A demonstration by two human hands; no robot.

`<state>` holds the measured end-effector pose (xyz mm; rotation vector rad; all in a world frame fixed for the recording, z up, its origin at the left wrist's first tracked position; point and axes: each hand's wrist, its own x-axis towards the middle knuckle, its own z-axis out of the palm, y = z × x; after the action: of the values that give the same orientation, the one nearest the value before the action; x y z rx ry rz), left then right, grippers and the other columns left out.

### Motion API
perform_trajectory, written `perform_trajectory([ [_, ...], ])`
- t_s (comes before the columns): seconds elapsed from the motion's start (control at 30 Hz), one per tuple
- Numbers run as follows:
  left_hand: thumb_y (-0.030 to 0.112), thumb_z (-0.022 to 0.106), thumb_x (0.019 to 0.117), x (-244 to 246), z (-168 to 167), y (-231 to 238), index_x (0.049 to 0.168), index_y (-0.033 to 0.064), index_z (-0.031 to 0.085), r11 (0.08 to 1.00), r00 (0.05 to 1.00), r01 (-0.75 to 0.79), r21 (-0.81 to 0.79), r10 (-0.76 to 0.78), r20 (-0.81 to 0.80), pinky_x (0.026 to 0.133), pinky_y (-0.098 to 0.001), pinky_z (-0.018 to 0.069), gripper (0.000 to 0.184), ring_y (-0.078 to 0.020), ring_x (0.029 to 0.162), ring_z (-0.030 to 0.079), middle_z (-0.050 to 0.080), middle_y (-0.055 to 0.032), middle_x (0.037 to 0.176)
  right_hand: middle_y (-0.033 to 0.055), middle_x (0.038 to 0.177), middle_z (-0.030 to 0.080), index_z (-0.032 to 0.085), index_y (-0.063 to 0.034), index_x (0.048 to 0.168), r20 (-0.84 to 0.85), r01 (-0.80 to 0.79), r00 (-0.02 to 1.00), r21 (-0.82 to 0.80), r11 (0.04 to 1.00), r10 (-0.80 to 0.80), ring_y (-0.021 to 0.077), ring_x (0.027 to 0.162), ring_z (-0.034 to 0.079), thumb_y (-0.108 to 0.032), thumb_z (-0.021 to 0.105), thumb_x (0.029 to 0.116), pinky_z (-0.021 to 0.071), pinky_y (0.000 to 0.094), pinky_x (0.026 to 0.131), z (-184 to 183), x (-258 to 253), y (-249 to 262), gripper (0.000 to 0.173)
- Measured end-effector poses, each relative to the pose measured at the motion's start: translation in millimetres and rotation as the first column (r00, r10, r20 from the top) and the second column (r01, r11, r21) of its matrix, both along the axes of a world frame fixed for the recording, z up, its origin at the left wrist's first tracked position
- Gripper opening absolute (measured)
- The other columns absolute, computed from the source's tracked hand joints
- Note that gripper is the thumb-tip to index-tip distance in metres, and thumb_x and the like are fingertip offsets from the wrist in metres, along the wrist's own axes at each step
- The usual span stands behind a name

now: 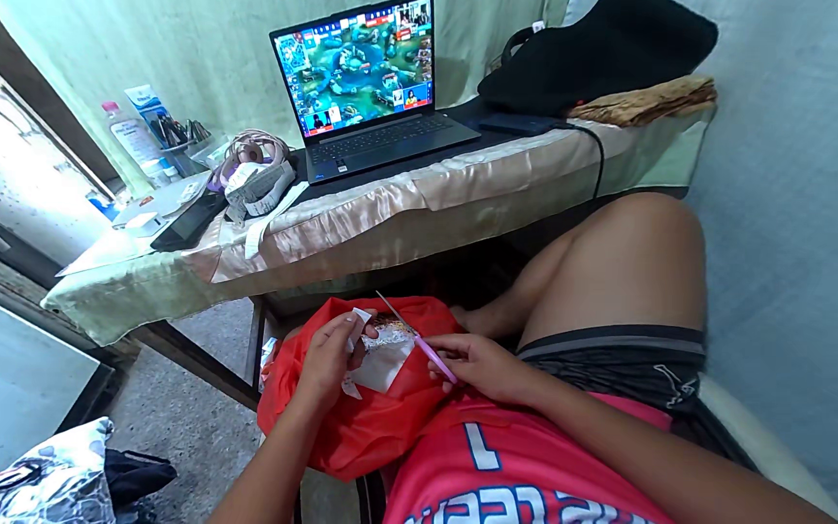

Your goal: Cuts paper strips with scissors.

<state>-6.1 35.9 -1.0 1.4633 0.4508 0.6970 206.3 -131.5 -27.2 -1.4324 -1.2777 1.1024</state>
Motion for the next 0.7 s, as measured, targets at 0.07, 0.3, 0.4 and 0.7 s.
perform_trajectory([
  [0.07, 0.018, 0.031, 0.1108, -0.1, -0.1, 0.5, 0.127, -0.0024, 0.064, 1.000, 1.000, 0.005, -0.003, -0.005, 0.012, 0.048, -0.0199, 0.0410, 0.043, -0.0054, 0.052, 0.048, 0.070, -0.0072, 0.090, 0.0039, 0.107, 0.073, 0.059, -0.0098, 0.143, -0.006, -0.001, 1.000, 0.005, 1.000, 0.001, 0.0124, 0.083, 0.072, -0.011, 0.059, 0.1039, 0.0623, 0.0278, 0.073, -0.9, -0.1, 0.1, 0.039],
  [0.3, 0.018, 0.041, 0.1101, 0.5, -0.2, -0.2, 0.120, 0.0005, 0.061, 1.000, 1.000, 0.003, 0.006, -0.003, 0.030, 0.046, -0.0191, 0.0401, 0.029, -0.0056, 0.051, 0.049, 0.069, -0.0080, 0.086, 0.0036, 0.105, 0.073, 0.059, -0.0107, 0.142, -0.008, -0.001, 1.000, 0.005, 1.000, 0.001, 0.0123, 0.083, 0.072, -0.012, 0.060, 0.1038, 0.0622, 0.0277, 0.073, -1.4, -0.3, 0.1, 0.038],
  [0.4, 0.016, 0.044, 0.1093, 0.5, -0.1, -0.5, 0.115, 0.0007, 0.062, 1.000, 0.999, -0.003, 0.015, 0.002, 0.038, 0.046, -0.0189, 0.0401, 0.025, -0.0055, 0.051, 0.050, 0.070, -0.0095, 0.088, 0.0036, 0.106, 0.073, 0.059, -0.0100, 0.143, -0.003, -0.002, 1.000, 0.009, 1.000, 0.002, 0.0125, 0.083, 0.072, -0.010, 0.059, 0.1037, 0.0624, 0.0278, 0.073, -1.6, -0.3, 0.0, 0.039],
  [0.7, 0.017, 0.049, 0.1082, 0.0, -0.5, -0.1, 0.112, -0.0007, 0.068, 0.999, 1.000, -0.014, 0.046, 0.014, -0.003, 0.047, -0.0200, 0.0421, 0.026, -0.0065, 0.053, 0.051, 0.071, -0.0092, 0.091, 0.0039, 0.106, 0.073, 0.059, -0.0101, 0.142, -0.004, -0.002, 1.000, 0.003, 1.000, 0.002, 0.0123, 0.083, 0.072, -0.010, 0.059, 0.1037, 0.0625, 0.0278, 0.074, -0.5, -1.0, -0.4, 0.039],
])
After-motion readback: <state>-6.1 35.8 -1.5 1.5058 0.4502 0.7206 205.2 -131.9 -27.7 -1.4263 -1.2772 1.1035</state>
